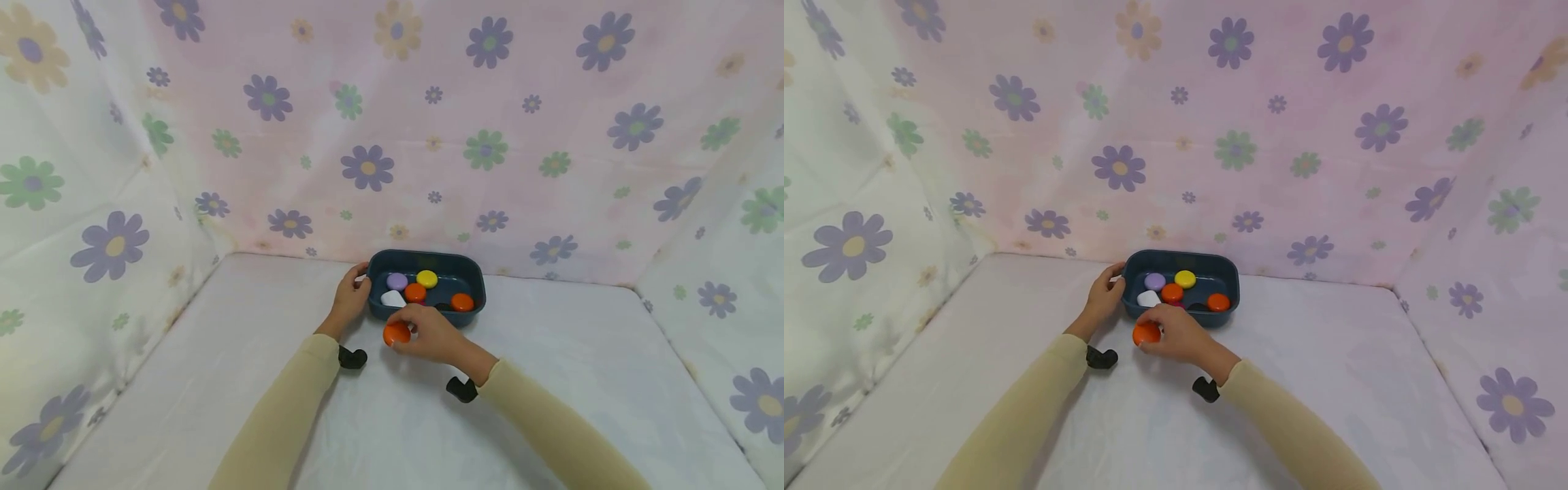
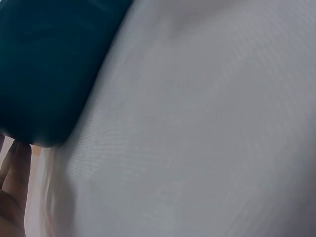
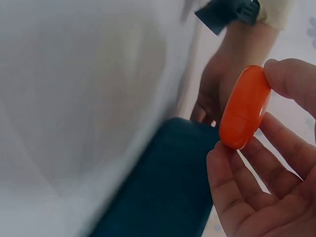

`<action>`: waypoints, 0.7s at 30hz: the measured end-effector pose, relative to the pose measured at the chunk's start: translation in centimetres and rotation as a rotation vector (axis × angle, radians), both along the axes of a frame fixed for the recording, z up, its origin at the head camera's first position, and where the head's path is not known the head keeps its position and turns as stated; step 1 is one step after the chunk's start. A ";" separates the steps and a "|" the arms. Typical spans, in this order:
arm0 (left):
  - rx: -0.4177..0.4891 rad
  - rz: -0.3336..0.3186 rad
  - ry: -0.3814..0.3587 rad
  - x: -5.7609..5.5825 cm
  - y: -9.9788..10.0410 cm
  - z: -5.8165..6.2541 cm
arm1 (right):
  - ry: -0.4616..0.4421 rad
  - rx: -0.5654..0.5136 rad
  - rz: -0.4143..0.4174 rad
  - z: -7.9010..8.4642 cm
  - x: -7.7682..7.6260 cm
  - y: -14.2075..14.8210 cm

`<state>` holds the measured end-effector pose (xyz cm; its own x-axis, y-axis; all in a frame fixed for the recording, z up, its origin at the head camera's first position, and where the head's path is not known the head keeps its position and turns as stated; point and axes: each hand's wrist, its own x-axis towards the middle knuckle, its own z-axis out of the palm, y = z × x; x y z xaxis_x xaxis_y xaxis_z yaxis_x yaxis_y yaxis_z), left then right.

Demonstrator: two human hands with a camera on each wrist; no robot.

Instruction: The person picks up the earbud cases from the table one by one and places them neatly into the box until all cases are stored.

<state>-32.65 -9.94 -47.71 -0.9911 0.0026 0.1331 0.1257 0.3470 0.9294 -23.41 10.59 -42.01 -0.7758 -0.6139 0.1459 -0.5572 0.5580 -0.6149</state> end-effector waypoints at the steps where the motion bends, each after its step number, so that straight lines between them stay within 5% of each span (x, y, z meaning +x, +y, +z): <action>1: 0.003 -0.001 -0.002 0.0 0.0 0.0 | -0.002 0.010 0.004 -0.1 0.1 -0.1; 21: 0.016 0.004 0.018 0.6 0.0 0.1 | 0.012 0.134 0.059 -2.8 -0.5 -1.4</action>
